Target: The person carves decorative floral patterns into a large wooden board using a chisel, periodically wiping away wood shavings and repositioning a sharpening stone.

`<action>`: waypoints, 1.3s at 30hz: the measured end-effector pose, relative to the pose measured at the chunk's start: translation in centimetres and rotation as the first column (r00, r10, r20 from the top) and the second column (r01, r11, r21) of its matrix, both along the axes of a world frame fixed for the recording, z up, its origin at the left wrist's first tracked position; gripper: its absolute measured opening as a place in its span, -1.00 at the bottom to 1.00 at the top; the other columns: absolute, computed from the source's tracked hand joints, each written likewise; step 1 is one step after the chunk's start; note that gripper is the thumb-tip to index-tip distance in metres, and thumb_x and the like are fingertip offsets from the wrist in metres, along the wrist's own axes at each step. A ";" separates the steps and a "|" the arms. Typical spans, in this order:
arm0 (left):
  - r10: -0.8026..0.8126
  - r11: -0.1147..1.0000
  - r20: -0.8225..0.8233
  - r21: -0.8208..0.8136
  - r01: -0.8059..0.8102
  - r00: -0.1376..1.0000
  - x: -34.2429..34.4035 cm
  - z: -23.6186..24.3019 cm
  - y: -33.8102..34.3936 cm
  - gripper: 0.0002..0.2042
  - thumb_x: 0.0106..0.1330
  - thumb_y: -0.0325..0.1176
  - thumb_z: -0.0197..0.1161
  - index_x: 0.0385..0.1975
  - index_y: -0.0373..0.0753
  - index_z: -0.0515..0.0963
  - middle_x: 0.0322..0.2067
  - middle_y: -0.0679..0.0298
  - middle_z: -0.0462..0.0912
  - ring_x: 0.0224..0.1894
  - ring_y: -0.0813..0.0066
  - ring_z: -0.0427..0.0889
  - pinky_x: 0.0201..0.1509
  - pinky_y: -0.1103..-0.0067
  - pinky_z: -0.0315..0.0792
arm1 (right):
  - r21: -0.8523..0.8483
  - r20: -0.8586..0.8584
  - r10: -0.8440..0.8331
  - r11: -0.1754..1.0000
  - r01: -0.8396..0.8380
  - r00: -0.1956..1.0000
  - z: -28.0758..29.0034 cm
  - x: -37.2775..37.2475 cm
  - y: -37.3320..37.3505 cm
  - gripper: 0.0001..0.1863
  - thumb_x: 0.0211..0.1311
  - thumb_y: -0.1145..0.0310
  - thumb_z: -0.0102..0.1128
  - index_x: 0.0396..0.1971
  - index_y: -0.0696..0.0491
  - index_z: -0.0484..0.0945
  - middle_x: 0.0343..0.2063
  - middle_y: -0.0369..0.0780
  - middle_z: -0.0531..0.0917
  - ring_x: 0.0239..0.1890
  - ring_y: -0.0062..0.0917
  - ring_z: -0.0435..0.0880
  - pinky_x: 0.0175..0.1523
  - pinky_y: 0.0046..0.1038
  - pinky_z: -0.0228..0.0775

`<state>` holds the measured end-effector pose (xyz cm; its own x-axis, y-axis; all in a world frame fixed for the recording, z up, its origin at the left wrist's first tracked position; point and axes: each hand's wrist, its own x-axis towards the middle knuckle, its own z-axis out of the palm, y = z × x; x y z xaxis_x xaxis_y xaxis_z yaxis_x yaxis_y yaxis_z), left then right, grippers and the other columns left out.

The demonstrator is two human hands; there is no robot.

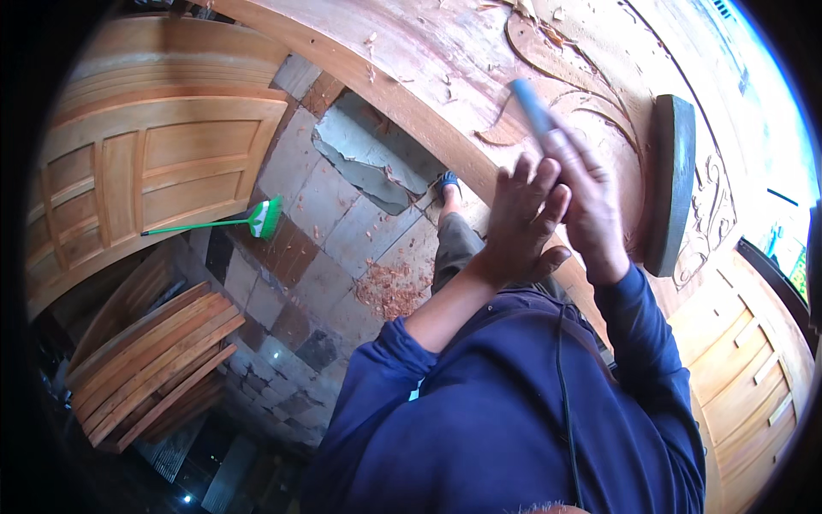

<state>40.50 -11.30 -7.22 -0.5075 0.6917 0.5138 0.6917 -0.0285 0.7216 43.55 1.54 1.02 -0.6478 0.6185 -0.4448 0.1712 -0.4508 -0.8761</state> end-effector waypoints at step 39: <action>-0.597 0.799 0.031 -0.064 0.598 0.801 -7.6 4.3 4.6 -0.46 0.64 0.04 -0.04 0.45 -0.15 0.44 0.29 0.03 0.55 0.48 -0.02 0.36 0.68 0.07 -0.09 | 0.646 0.370 -0.034 0.728 -0.231 0.929 8.1 8.3 -1.4 -0.57 0.47 0.41 0.33 0.29 0.07 0.64 -0.19 -0.09 0.84 -0.26 -0.52 0.81 -0.15 -0.39 0.63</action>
<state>32.91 -6.67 -2.95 0.0139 0.8917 0.4524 0.5469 -0.3855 0.7431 51.84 0.13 9.14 -0.6149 0.7766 -0.1370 0.5176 0.2664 -0.8131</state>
